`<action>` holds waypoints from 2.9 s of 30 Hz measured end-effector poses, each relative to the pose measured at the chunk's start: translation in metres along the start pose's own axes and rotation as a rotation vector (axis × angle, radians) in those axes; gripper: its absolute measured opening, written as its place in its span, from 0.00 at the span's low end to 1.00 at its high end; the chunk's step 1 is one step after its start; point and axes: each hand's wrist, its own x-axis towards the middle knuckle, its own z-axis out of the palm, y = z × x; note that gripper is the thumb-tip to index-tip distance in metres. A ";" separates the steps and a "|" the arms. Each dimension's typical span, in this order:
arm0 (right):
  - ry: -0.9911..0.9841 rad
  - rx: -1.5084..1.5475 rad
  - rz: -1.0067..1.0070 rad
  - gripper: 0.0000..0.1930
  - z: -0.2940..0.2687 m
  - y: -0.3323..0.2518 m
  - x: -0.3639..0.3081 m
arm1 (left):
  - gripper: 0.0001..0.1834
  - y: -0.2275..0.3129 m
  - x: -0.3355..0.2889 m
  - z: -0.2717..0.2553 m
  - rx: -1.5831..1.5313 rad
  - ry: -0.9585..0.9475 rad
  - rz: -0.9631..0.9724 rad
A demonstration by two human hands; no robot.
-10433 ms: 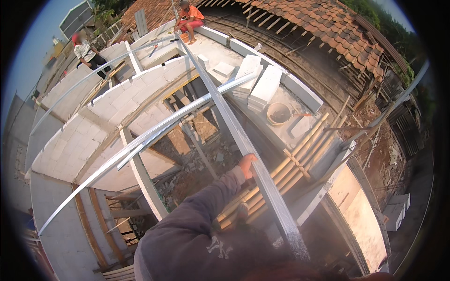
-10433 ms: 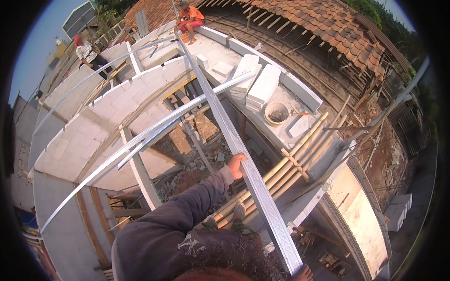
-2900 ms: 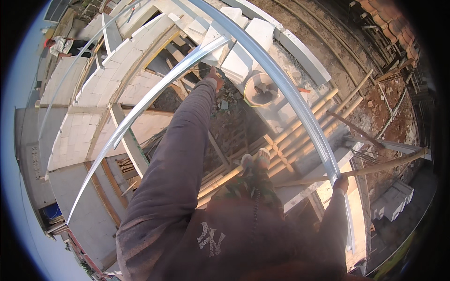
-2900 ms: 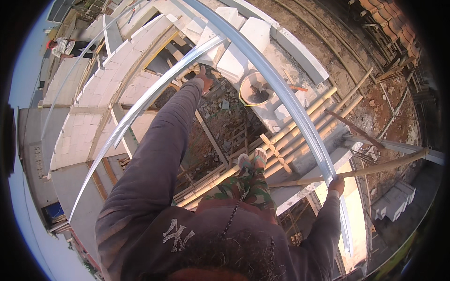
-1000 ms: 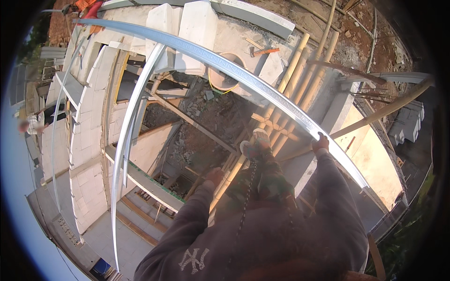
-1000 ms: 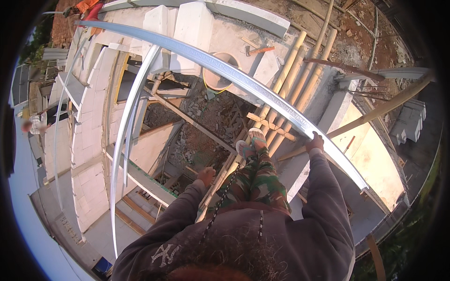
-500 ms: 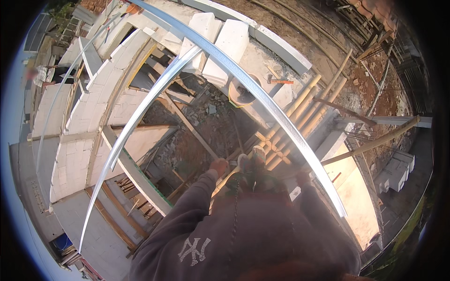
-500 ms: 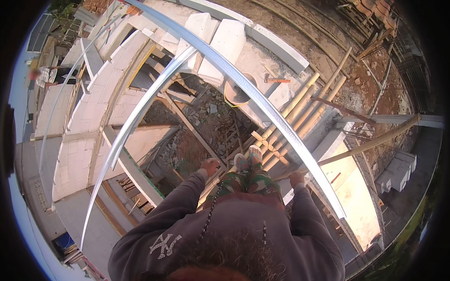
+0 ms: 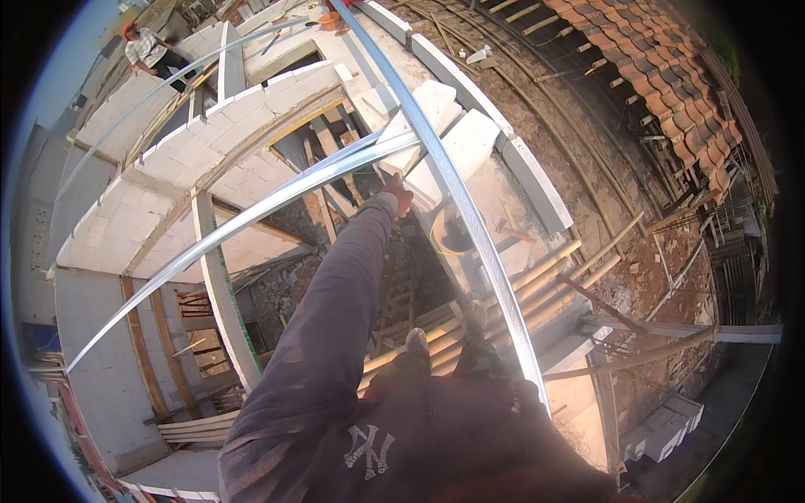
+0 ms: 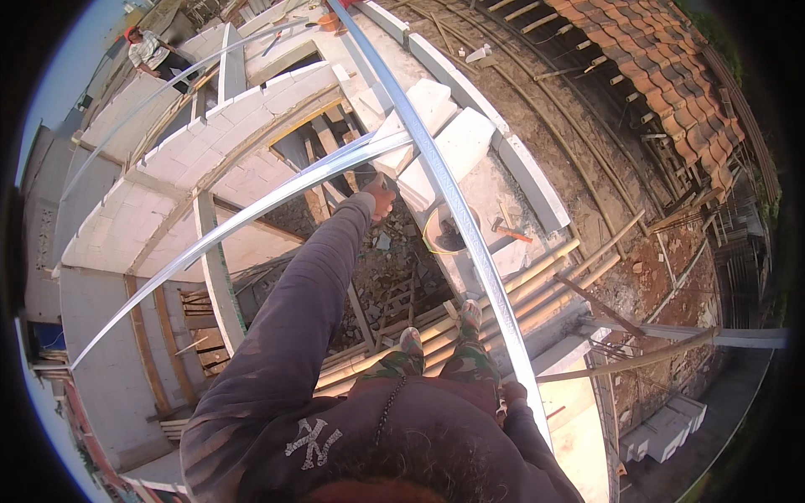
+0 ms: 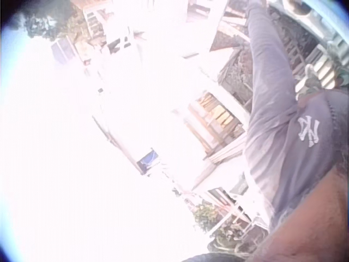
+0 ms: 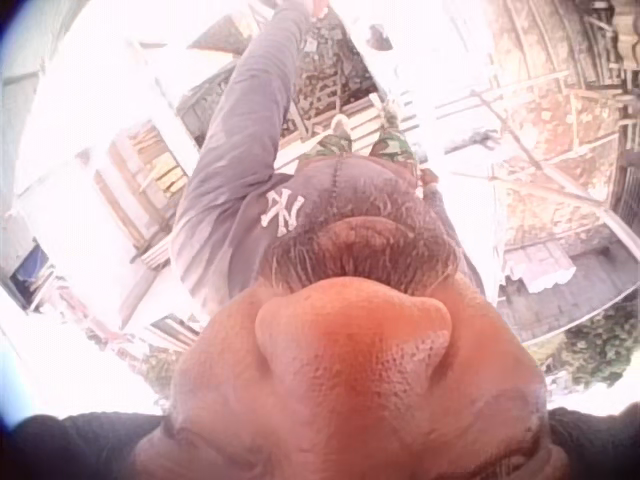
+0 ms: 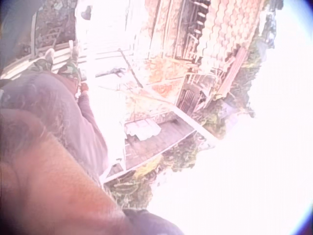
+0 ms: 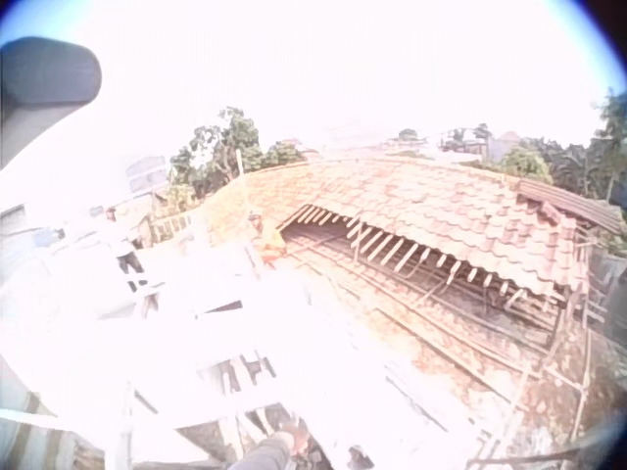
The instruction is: The person installs metal roof framing on top of a concrete block wall by positioning a long metal stud and hammering it into place.
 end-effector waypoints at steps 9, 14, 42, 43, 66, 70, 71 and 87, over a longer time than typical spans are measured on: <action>-0.335 -0.179 -0.190 0.15 -0.072 0.104 0.049 | 0.31 -0.149 -0.031 0.155 0.677 -0.220 0.064; -0.218 -0.628 -0.182 0.18 -0.178 0.161 0.042 | 0.33 -0.317 -0.053 0.276 1.457 -0.670 0.572; 0.121 -0.069 0.123 0.23 -0.203 0.189 0.027 | 0.31 -0.320 -0.151 0.284 -0.691 -0.097 -0.579; 0.077 -0.064 0.109 0.18 -0.198 0.189 0.022 | 0.31 -0.313 -0.154 0.283 -0.672 -0.070 -0.585; 0.093 -0.206 0.057 0.11 -0.178 0.154 0.057 | 0.19 -0.307 -0.147 0.247 -0.530 -0.012 -0.363; -0.055 -0.139 0.012 0.16 -0.147 0.147 0.035 | 0.18 -0.346 -0.144 0.237 -0.594 -0.067 -0.466; -0.091 -0.074 0.031 0.19 -0.158 0.143 0.030 | 0.20 -0.380 -0.139 0.243 -0.706 -0.033 -0.537; -0.026 0.446 0.135 0.05 -0.176 0.167 0.105 | 0.37 -0.283 -0.110 0.244 0.858 -0.083 0.142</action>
